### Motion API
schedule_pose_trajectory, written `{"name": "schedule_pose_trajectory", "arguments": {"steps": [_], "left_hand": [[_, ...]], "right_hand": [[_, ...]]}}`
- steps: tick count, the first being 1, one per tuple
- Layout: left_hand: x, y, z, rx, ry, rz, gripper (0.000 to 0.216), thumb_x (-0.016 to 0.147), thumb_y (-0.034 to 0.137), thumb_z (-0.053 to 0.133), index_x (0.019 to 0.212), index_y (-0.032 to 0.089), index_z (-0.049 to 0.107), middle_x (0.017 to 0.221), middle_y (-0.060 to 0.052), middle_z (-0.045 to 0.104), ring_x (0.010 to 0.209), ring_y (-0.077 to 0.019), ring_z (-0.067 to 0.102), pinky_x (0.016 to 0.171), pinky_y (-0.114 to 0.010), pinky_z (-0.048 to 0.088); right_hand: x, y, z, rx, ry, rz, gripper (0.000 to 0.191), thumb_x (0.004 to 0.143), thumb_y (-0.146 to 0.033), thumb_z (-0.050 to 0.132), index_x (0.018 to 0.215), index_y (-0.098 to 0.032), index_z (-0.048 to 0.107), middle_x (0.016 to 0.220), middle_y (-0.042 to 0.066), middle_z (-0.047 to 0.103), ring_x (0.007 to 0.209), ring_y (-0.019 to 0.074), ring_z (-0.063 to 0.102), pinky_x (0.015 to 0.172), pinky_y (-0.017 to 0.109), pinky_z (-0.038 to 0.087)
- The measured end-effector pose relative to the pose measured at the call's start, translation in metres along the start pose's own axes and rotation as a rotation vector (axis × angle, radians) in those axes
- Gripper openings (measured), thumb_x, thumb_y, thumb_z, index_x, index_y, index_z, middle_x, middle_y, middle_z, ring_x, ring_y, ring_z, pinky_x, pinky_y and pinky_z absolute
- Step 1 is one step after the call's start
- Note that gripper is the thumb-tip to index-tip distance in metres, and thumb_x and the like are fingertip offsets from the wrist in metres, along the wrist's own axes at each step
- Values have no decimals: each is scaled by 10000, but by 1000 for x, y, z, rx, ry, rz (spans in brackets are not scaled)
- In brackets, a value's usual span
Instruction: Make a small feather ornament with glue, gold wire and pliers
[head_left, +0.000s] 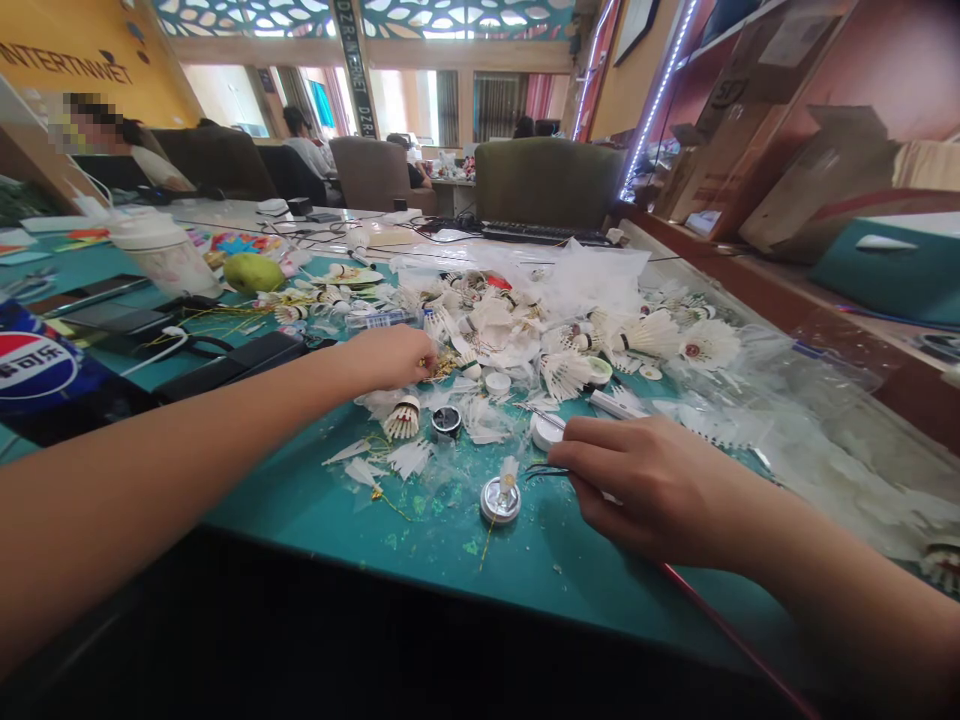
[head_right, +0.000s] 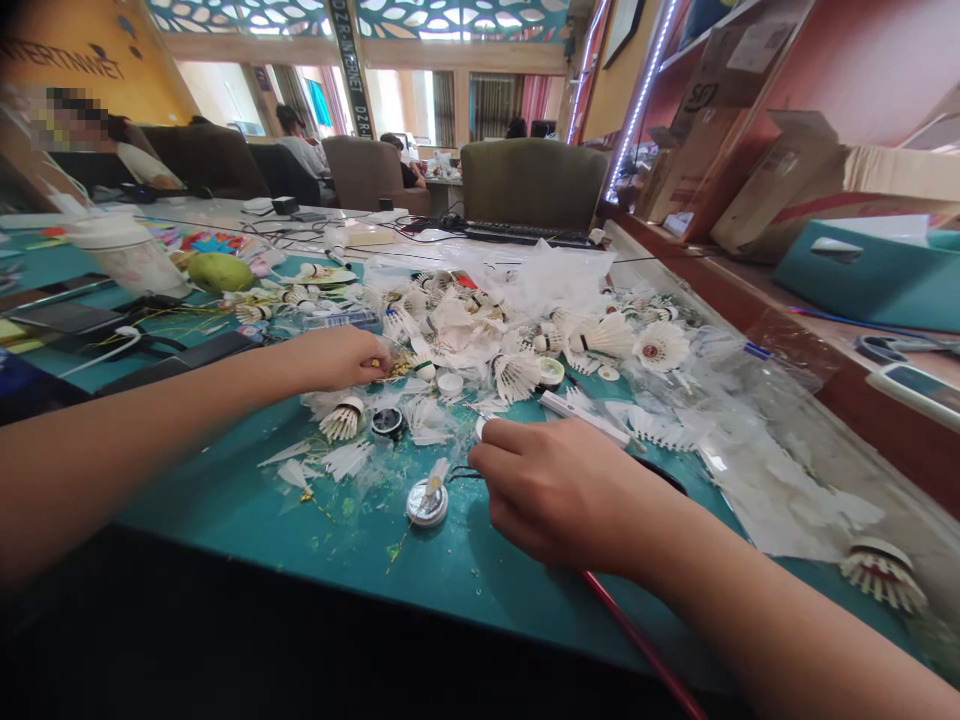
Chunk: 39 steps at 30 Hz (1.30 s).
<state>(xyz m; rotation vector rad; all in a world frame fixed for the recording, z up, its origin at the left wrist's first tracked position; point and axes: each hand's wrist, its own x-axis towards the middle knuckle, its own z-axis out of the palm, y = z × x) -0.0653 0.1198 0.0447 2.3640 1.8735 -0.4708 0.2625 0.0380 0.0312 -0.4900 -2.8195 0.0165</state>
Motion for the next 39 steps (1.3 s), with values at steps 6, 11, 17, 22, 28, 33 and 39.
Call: {"name": "schedule_pose_trajectory", "arguments": {"steps": [6,11,17,22,28,33,39], "left_hand": [[-6,5,-1,-25,21,-23,364,1079,366,757,1404,210,705,1433,-120,728,1184,-305,759,986,-521,668],[-17,8,-3,-111,60,-81,351,1083,368,750,1395,214,710,1433,-120,730,1180,-301,759,988,-518,668],[-37,9,-7,-385,161,-202,366,1079,375,754,1398,201,709,1429,-116,730,1185,-313,758,989,-526,668],[-68,20,-3,-763,138,-224,261,1110,367,711,1336,239,736,1380,-112,755,1092,-257,770,930,-454,683],[-100,41,7,-1098,220,-130,337,1022,362,595,706,249,628,605,0,558,523,-160,500,477,-299,487],[-109,53,10,-1176,257,-78,267,794,437,689,596,258,672,553,13,483,515,-150,437,458,-292,422],[-112,65,12,-1128,262,-30,225,700,435,682,548,271,709,554,15,579,540,-156,495,471,-284,381]], "right_hand": [[-1,-1,-1,3,-2,5,316,1085,-136,438,1180,-125,740,876,37,632,632,153,480,578,344,274],[-1,-1,-1,0,6,6,330,1081,-138,432,1156,-112,752,870,40,625,627,158,465,573,352,267],[-2,0,0,2,0,19,310,1075,-135,437,1139,-124,741,862,40,620,626,153,450,579,346,255],[-2,0,0,14,-17,25,299,1071,-134,444,1158,-137,730,870,36,629,634,153,484,580,343,279],[-2,-1,2,36,-43,29,298,1075,-127,448,1149,-140,735,875,30,625,645,160,526,580,348,327],[-1,0,3,31,-37,17,304,1073,-121,446,1136,-129,744,876,32,628,639,164,530,568,355,341],[-2,-2,2,-4,-43,19,298,1069,-128,451,1119,-137,744,854,25,615,606,158,482,552,358,297]]}}
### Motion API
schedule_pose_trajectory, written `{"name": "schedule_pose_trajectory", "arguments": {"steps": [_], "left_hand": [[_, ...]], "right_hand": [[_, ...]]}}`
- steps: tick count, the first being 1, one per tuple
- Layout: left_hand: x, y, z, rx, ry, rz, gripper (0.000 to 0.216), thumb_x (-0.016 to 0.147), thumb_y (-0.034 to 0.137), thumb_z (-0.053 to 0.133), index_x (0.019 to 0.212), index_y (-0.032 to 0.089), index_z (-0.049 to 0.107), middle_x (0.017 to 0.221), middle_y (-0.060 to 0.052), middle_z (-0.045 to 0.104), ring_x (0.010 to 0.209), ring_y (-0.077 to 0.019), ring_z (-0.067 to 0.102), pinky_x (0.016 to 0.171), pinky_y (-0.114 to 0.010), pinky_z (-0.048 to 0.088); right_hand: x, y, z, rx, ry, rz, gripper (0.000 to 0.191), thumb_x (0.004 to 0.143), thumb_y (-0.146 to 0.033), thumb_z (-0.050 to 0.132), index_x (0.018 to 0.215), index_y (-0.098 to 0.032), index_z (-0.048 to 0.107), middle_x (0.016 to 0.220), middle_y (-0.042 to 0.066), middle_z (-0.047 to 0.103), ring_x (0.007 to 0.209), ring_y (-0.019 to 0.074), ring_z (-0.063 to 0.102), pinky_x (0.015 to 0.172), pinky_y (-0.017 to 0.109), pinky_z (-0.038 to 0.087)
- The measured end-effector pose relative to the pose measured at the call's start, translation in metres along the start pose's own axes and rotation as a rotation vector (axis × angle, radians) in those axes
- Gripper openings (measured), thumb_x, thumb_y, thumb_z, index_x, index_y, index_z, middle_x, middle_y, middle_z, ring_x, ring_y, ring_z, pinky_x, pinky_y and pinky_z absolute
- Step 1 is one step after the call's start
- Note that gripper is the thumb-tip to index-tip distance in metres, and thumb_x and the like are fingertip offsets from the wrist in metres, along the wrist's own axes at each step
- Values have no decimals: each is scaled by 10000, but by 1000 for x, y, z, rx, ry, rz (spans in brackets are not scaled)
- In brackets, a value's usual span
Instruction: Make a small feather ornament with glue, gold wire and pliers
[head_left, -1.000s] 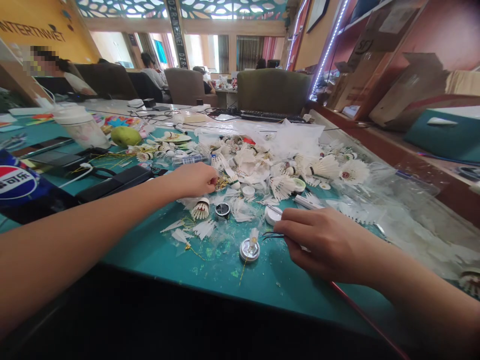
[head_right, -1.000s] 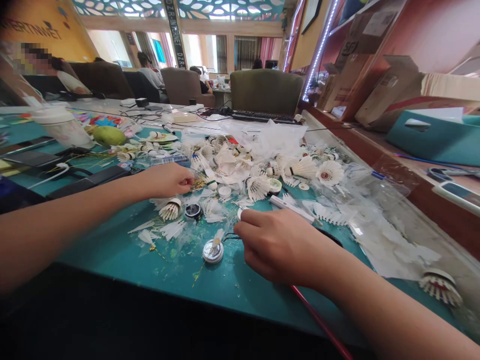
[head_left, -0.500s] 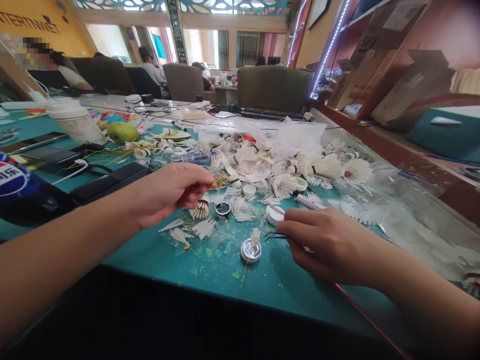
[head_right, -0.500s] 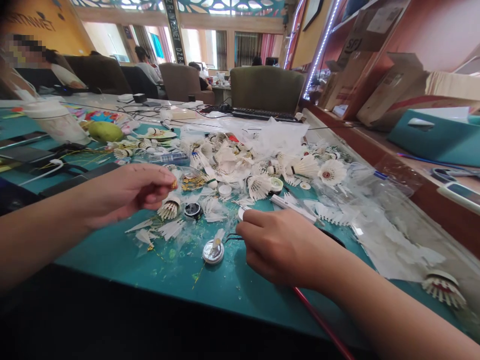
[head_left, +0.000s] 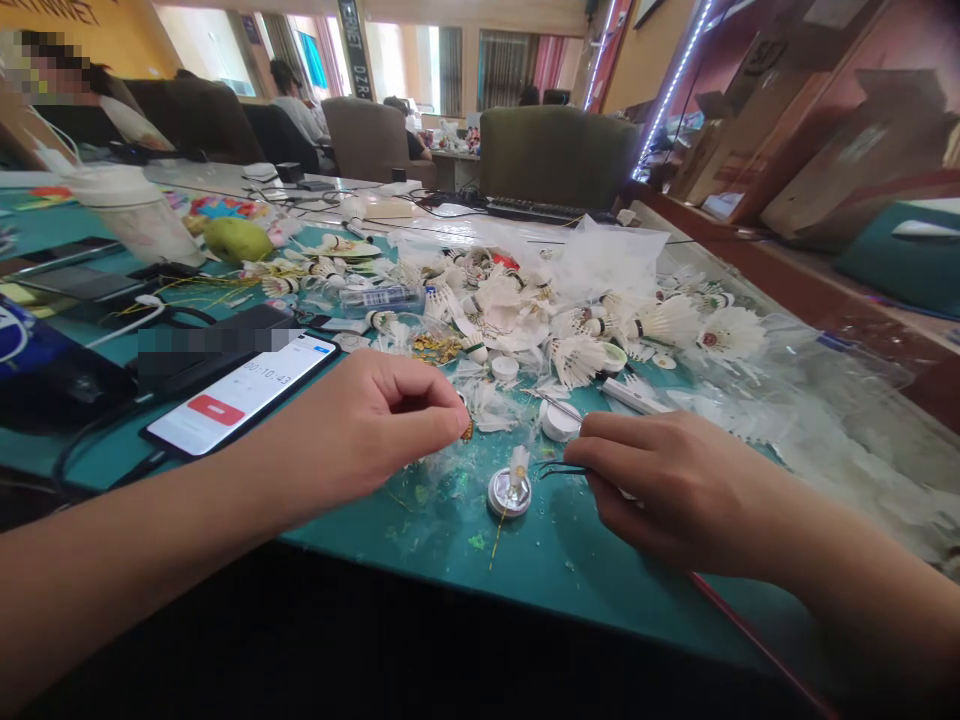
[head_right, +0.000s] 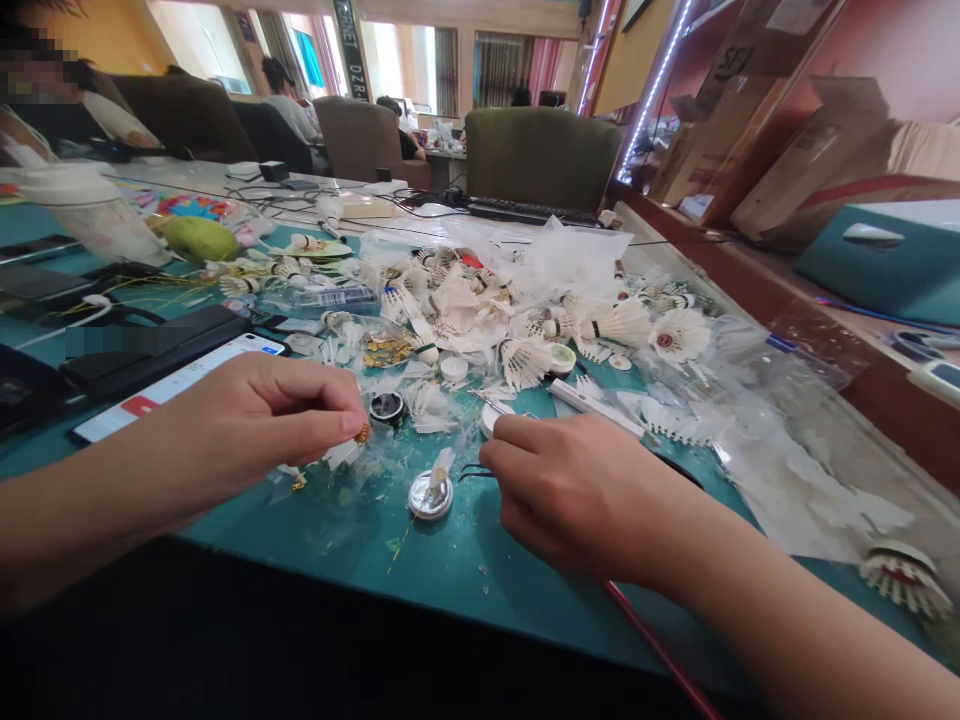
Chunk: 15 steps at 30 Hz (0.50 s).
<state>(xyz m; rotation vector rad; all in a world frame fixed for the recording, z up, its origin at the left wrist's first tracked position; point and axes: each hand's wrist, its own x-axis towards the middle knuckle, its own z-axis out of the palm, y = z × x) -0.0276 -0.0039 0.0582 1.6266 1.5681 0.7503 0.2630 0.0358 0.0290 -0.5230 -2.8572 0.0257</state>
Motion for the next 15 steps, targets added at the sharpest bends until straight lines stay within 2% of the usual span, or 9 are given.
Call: {"name": "schedule_pose_trajectory", "arguments": {"steps": [7,12,15], "left_hand": [[7,1,8,11,-28,76,200,674,403,624,521,274,629,498,25,543,472,-147,464,418,-270,365],[12,-7,8,-40,16,123,186,652,353,623,492,261,646,759,-28,802,605,-191,705,549,-298,584],[13,-15,6,-67,75,139,194,622,296,627,434,266,596,645,-11,750,538,-179,688,494,-294,549]], "right_hand": [[1,-1,2,-18,-40,8,282,1056,-130,438,941,-170,693,816,21,596,579,148,404,551,362,239],[-2,-1,1,-50,-73,6,279,1055,-145,448,910,-174,685,811,16,592,567,141,388,547,370,235],[-2,-2,2,-71,-83,10,270,1044,-150,461,866,-184,660,790,10,582,555,140,373,538,373,225]]}}
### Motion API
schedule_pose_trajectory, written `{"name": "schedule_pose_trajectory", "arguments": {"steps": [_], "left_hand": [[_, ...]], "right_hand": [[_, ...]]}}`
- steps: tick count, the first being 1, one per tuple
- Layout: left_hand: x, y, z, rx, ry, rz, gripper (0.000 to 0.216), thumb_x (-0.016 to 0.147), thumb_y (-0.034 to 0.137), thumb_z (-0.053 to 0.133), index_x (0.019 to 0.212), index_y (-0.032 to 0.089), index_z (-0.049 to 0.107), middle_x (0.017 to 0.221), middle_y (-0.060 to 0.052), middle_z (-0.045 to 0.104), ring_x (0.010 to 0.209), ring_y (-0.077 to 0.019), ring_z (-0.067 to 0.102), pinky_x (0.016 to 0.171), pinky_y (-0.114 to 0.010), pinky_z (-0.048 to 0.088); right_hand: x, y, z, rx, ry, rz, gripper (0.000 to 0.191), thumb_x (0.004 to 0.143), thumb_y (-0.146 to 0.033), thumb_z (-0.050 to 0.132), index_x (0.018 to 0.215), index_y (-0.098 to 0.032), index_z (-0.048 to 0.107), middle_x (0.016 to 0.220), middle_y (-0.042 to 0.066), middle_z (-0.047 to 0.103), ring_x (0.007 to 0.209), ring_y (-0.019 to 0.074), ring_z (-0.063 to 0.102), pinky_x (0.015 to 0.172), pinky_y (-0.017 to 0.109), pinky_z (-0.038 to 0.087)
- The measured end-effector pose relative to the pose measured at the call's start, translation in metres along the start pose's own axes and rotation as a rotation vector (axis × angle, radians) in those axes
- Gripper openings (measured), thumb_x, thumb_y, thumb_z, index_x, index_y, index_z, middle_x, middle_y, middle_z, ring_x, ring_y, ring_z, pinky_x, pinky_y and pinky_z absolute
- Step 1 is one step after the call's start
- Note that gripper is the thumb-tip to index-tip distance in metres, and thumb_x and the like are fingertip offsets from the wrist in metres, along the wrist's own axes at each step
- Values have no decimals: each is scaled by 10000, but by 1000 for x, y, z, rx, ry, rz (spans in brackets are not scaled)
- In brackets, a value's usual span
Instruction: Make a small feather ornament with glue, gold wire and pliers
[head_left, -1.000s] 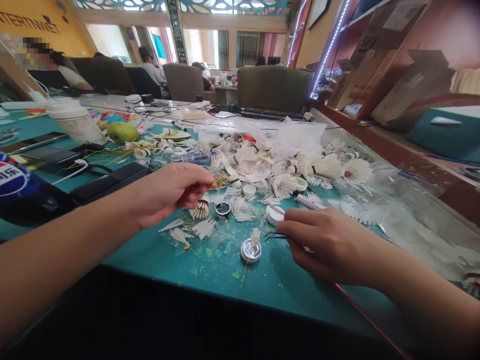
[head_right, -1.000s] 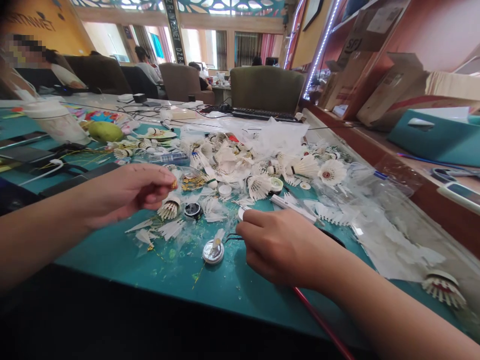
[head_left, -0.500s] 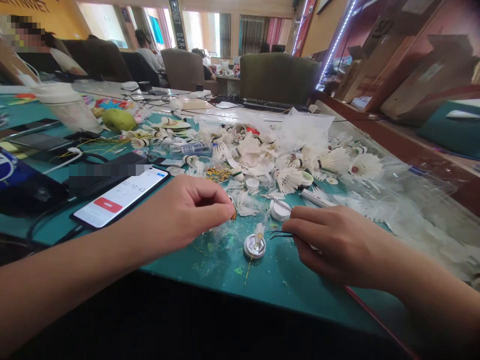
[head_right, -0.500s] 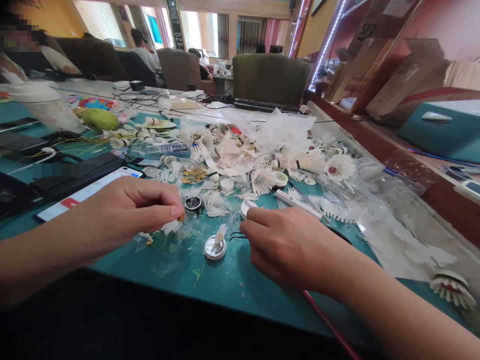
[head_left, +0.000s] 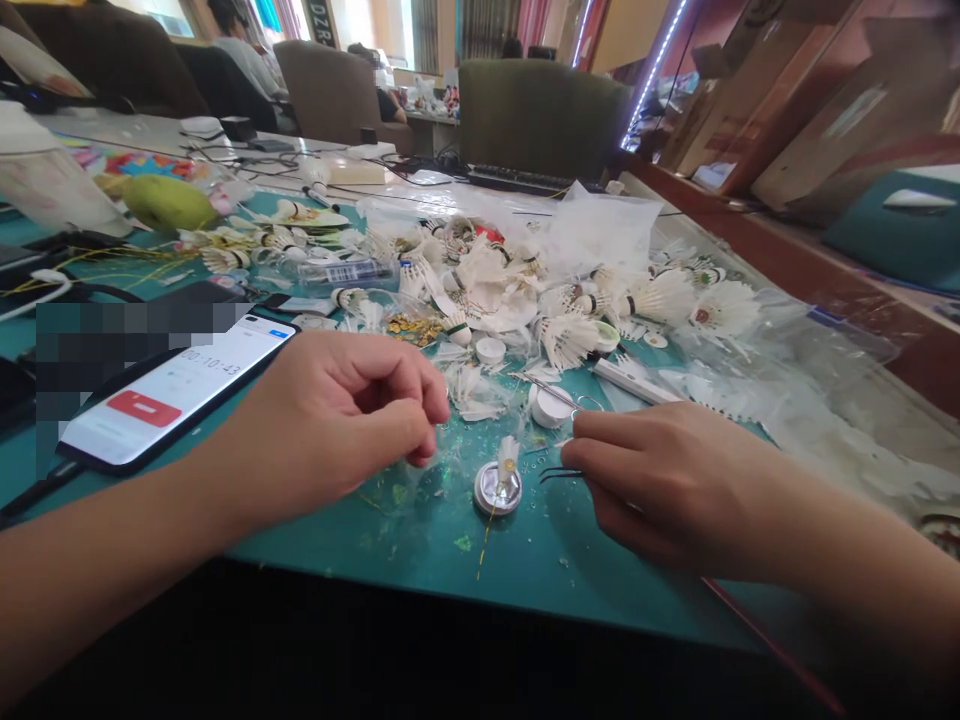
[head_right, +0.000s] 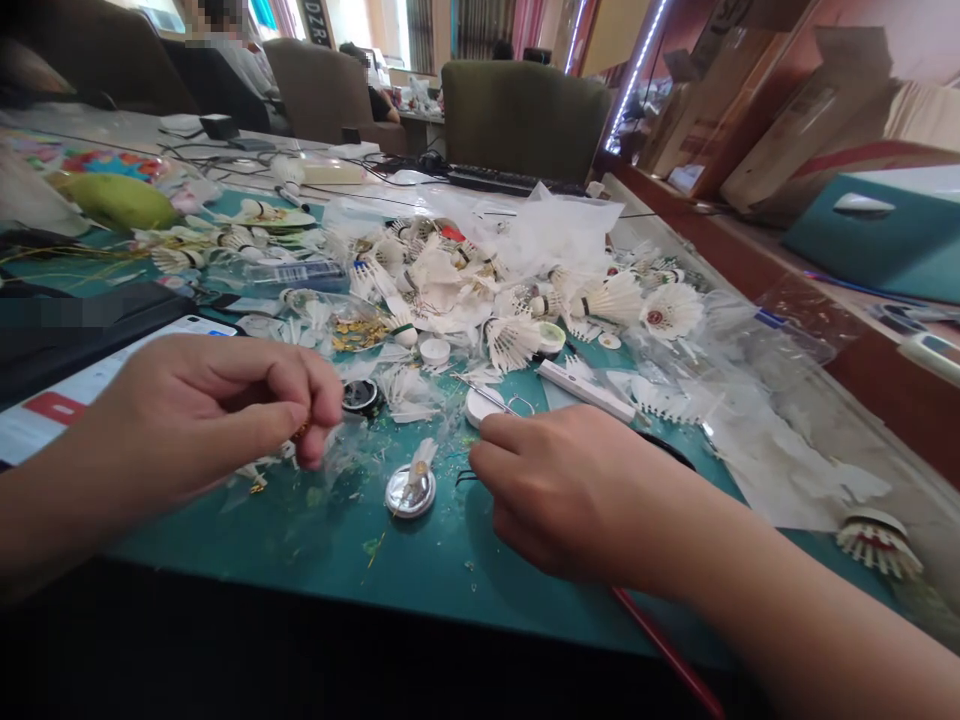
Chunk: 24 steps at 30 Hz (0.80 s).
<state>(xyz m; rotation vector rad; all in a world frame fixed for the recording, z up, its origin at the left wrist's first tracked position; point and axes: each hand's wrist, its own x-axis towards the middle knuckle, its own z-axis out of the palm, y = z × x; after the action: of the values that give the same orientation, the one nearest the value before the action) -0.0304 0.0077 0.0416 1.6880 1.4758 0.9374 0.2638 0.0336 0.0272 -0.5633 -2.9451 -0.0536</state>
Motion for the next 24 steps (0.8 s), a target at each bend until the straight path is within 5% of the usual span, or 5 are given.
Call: {"name": "schedule_pose_trajectory", "arguments": {"steps": [5,13,18,24], "left_hand": [[1,-13,-6,0,17,-68,338,773,368,752,487,269,601,478,24,658,398,-162,595,408,-300,451],[2,-8,1,-127,13,-95,302,756,340,895,593,240,662,518,46,719,481,-116,661,497,-210,558],[-3,-5,3,-314,58,-131,237,747,206,1006,798,259,781,636,68,810,537,-112,766,528,-134,616],[-9,-10,2,-181,64,-57,102,920,306,904,923,305,803,802,113,868,654,-96,843,614,-67,634]], "right_hand": [[2,-1,-1,-26,-28,1,258,1032,-144,485,818,-190,621,771,4,572,540,133,384,520,365,229],[2,1,2,-118,0,-6,231,1008,-123,504,825,-186,630,774,8,582,517,133,372,501,360,206],[4,0,0,-115,-14,-1,237,1014,-108,508,835,-181,645,777,5,585,529,135,396,514,357,216],[5,0,0,-95,-35,-3,264,1038,-109,493,834,-182,646,774,2,581,536,136,391,524,358,228]]}}
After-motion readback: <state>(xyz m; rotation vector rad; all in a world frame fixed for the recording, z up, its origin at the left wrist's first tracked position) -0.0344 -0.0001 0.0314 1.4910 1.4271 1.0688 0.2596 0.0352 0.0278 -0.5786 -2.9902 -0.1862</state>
